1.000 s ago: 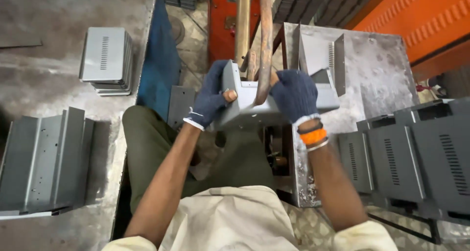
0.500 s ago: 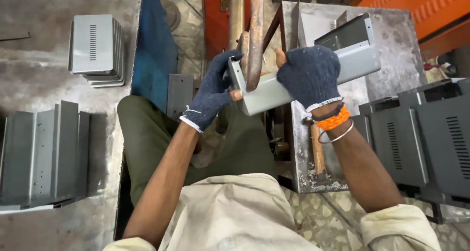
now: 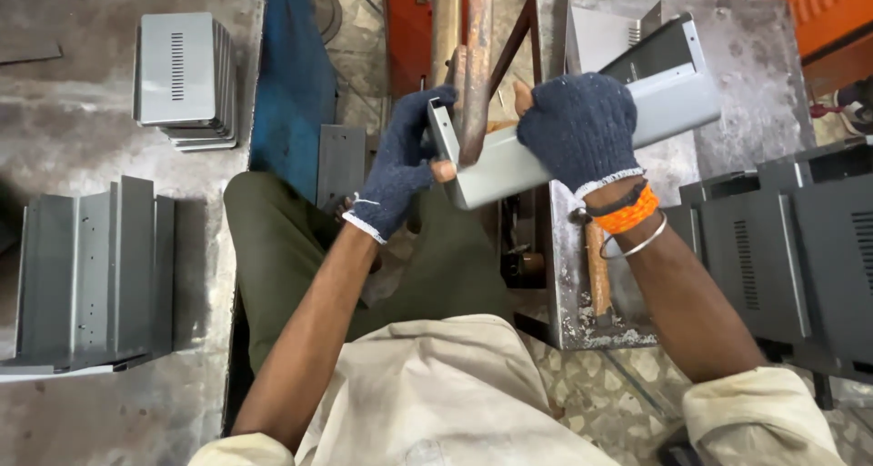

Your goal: The person fits sheet-metal panels together to form a vented enclosure box, hammering tabs and rivets to secure the sides, then stacks the finished box with others and picks up the next panel to repeat the assembly.

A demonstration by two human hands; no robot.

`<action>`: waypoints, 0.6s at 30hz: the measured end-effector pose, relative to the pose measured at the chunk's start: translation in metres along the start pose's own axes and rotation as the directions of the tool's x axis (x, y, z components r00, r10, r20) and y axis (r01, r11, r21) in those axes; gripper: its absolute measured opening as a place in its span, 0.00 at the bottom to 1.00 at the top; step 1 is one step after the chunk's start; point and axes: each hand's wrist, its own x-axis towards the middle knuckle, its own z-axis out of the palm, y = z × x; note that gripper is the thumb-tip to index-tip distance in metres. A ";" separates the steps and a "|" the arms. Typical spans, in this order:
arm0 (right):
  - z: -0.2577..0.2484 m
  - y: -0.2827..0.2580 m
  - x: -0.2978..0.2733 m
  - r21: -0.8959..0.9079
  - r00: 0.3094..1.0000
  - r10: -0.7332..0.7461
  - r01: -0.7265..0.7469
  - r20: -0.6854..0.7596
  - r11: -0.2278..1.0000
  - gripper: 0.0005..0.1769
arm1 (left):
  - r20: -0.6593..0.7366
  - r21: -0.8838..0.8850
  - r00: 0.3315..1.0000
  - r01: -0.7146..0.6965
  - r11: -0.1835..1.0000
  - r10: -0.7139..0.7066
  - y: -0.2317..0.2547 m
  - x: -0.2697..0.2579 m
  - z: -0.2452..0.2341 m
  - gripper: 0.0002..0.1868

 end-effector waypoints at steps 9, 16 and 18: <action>-0.001 -0.003 0.006 -0.010 0.982 0.032 -0.030 0.188 0.999 0.17 | -0.030 -0.055 1.000 -0.004 0.998 0.002 -0.010 0.003 -0.005 0.42; 0.006 0.001 0.037 -0.011 0.994 0.063 -0.062 0.089 0.998 0.13 | -0.035 -0.045 0.995 -0.095 0.995 0.093 -0.017 0.026 -0.012 0.43; 0.002 -0.007 0.043 0.020 0.993 0.064 -0.066 0.098 0.998 0.12 | -0.044 -0.039 0.996 -0.085 0.996 0.083 -0.018 0.028 -0.018 0.43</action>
